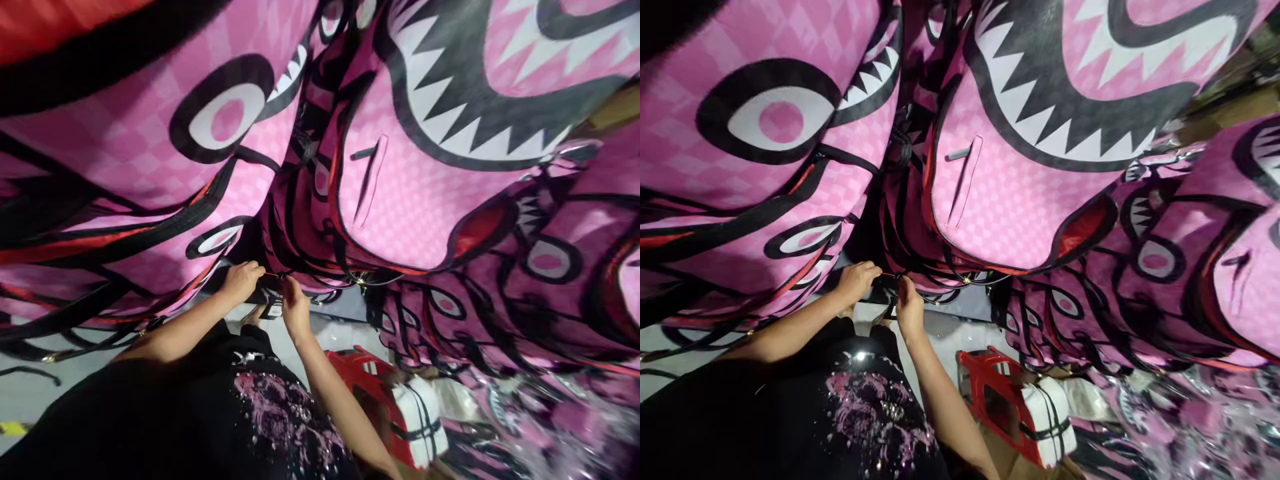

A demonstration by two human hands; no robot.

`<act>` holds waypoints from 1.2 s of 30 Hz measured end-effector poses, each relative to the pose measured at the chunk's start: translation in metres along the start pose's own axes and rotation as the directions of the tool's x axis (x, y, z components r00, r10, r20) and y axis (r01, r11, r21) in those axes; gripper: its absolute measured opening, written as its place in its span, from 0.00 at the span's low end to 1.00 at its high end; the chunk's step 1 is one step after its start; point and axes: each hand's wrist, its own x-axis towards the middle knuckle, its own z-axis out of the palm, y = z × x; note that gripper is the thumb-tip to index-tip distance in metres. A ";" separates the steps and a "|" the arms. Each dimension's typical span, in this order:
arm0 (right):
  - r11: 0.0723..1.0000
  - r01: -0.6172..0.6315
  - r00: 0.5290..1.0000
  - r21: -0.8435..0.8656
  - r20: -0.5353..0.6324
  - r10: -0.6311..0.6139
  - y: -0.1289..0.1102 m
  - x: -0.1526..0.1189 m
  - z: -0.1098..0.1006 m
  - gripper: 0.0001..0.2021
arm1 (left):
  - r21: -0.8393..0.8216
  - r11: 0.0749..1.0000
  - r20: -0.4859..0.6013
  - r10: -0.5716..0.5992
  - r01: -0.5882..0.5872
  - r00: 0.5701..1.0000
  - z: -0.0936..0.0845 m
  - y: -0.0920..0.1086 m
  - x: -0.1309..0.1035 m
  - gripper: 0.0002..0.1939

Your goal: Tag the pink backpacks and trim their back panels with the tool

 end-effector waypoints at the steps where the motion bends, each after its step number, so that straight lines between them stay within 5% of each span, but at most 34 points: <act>1: 1.000 -0.020 1.000 -0.012 -0.007 0.020 -0.001 0.002 0.002 0.17 | -0.010 1.000 0.021 0.017 -0.017 1.000 0.001 0.004 0.003 0.17; 10: 0.993 -0.088 0.973 0.082 -0.207 0.103 -0.006 -0.003 -0.028 0.12 | -0.217 0.976 0.223 0.075 -0.025 0.972 -0.008 0.011 0.022 0.10; 16: 0.913 -0.034 0.971 0.405 -0.203 0.126 -0.012 0.005 -0.027 0.15 | -0.488 0.872 0.269 0.191 -0.037 0.944 -0.016 -0.004 0.007 0.27; 19: 0.823 -0.028 0.988 0.568 -0.107 0.108 -0.016 0.010 -0.025 0.12 | -0.564 0.824 0.173 0.178 -0.050 0.969 -0.006 -0.008 -0.005 0.24; 23: 0.824 -0.023 0.999 0.566 0.049 -0.005 -0.015 0.019 -0.031 0.11 | -0.576 0.815 -0.073 0.027 -0.064 0.997 0.017 -0.011 -0.014 0.09; 27: 0.835 -0.034 0.976 0.549 0.200 -0.092 -0.011 0.029 -0.039 0.11 | -0.518 0.848 -0.300 -0.056 -0.114 0.952 0.031 -0.011 -0.016 0.07; 36: 0.841 -0.120 0.947 0.528 0.315 -0.062 -0.009 0.033 -0.042 0.12 | -0.228 0.938 -0.507 0.116 -0.262 0.854 0.019 0.000 -0.018 0.06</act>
